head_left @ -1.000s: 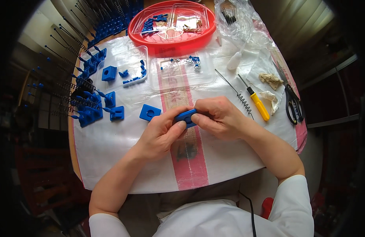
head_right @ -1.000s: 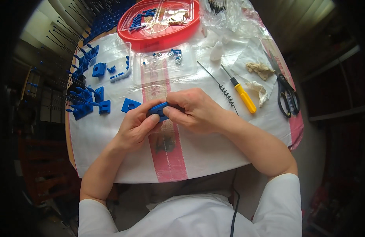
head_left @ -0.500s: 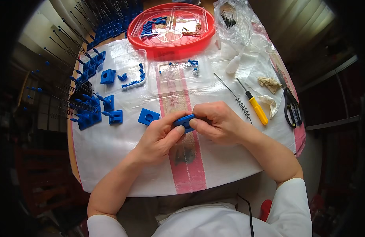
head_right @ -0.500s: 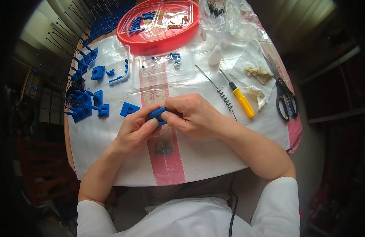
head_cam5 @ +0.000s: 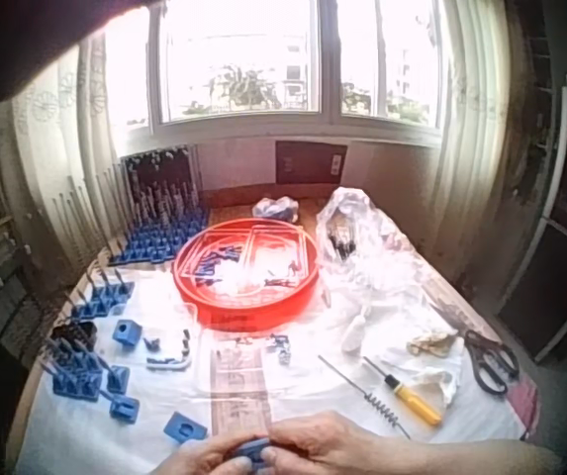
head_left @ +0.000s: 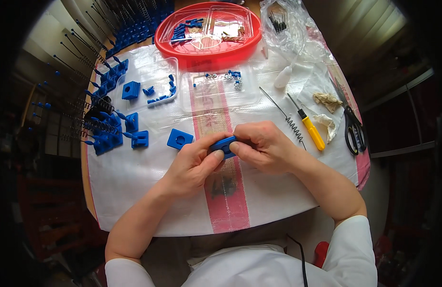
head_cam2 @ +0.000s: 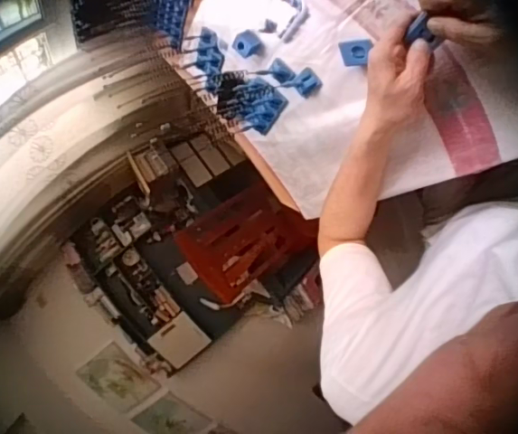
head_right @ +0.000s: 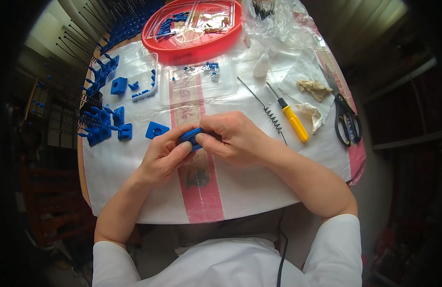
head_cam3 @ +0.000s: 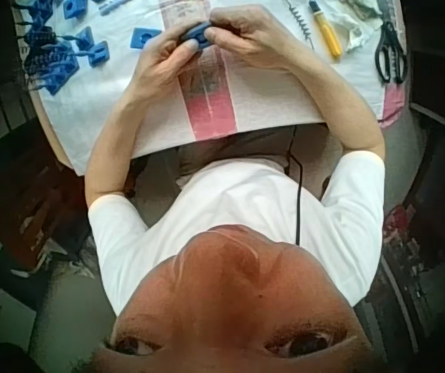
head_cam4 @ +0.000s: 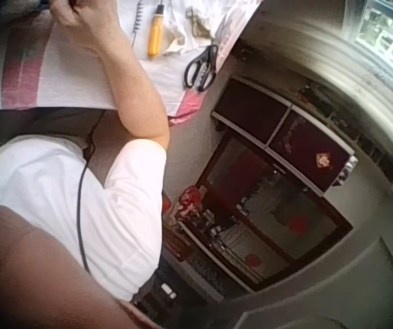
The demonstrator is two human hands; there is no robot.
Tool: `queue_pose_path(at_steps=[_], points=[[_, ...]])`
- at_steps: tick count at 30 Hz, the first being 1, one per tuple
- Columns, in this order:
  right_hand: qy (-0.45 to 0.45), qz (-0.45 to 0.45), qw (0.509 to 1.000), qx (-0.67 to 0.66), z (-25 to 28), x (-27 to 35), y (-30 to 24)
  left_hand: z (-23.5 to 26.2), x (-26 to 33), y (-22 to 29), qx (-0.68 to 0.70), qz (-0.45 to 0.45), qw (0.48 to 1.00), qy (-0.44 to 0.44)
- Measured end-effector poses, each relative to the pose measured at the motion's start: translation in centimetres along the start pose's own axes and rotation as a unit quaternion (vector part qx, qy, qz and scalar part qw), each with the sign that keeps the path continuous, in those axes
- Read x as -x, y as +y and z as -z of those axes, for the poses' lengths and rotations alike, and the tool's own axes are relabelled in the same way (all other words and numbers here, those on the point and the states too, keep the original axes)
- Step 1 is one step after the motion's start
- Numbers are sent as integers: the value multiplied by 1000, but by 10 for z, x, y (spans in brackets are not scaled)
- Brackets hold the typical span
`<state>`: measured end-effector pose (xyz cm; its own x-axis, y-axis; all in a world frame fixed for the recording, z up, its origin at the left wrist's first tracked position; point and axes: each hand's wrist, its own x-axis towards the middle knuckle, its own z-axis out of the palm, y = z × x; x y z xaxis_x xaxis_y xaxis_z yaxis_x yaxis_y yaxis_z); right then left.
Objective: Assemble small plastic components and a metal spring using a screwdriver.
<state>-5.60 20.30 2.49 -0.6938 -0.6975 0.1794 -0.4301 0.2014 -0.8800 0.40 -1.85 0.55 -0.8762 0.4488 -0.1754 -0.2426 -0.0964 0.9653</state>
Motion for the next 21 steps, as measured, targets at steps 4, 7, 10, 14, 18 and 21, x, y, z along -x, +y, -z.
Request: queue_pose_path(at_steps=[4,7,10,14,18,21], points=[[-9,-9,1000,1,1,0,0,-2,0,2,-3,-9,1000,-1],[-17,-17,1000,17,2,0,0,-5,0,2,-10,-14,1000,7],[-14,-12,1000,-2,2,-1,1,-6,0,5,-9,-9,1000,8],[-21,-18,1000,-7,3,-1,-2,-6,0,9,-27,-5,1000,4],[-15,-19,1000,-11,2,0,-3,-6,0,6,-22,2,1000,9],[-15,-18,1000,-15,1,0,-3,-11,-1,6,-45,-32,998,27]])
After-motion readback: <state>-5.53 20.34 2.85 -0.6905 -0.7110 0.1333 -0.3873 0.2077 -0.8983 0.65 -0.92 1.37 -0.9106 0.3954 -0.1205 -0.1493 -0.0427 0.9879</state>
